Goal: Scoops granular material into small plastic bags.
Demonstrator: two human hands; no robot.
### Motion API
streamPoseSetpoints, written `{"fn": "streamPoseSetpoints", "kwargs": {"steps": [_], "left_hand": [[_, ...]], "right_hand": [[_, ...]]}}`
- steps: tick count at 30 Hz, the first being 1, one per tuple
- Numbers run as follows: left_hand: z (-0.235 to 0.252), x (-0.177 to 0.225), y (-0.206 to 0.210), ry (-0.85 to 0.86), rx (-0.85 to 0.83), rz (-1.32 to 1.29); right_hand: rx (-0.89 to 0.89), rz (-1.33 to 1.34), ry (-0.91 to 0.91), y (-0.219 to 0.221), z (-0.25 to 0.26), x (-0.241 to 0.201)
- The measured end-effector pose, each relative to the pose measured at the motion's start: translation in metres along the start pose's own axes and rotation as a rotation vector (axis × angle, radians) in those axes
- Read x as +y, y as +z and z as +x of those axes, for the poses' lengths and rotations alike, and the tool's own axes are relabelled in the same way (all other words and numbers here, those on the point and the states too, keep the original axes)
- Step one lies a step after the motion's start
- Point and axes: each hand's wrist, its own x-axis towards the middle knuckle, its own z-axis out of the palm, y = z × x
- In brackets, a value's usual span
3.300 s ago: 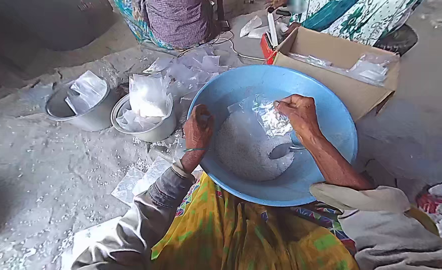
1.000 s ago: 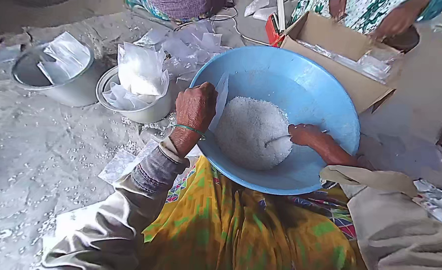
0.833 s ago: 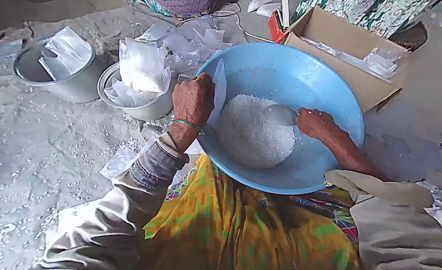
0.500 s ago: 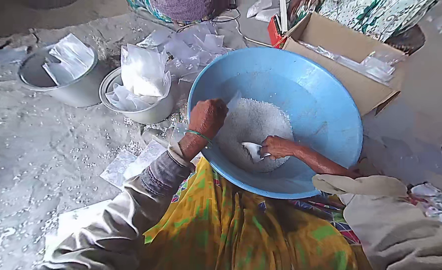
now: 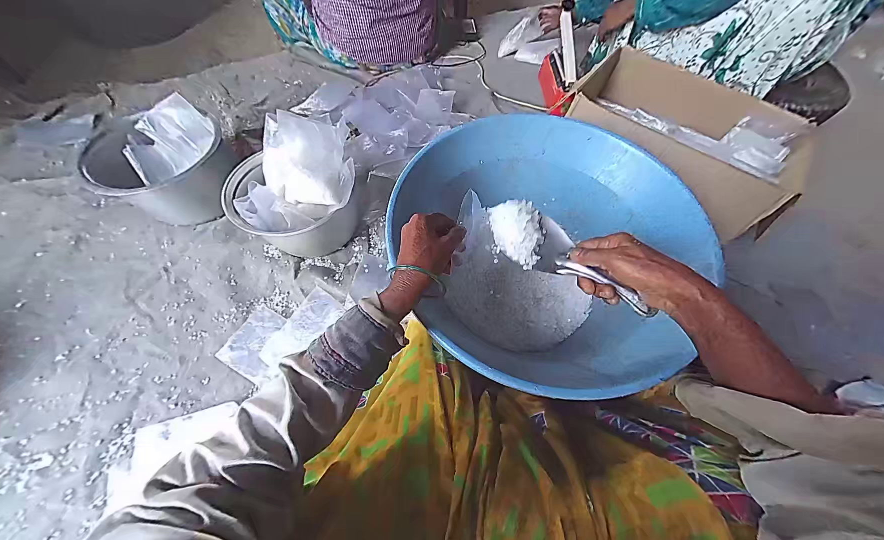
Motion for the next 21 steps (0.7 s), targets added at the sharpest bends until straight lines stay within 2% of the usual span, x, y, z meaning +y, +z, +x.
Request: {"fn": "streamPoseSetpoints", "kwargs": {"steps": [6,9,12,16,21], "left_hand": [[-0.009,0.004,0.015,-0.283,-0.084,-0.322],[-0.017,0.003,0.023,-0.354,-0.128,-0.431],[-0.019,0.013,0.027,-0.460,-0.099,-0.528],[-0.019,0.012,0.026,-0.449,-0.037,-0.625],[-0.018,0.011,0.023,-0.419,-0.012,-0.641]], "right_hand": [[-0.038,0.273,0.020,0.023,-0.022,-0.027],[-0.081,0.376,0.040,0.040,-0.028,-0.032],[-0.098,0.423,0.069,0.055,-0.033,-0.034],[-0.062,0.399,0.071,0.064,-0.035,-0.033],[0.009,0.247,0.074,0.063,-0.035,-0.033]]}}
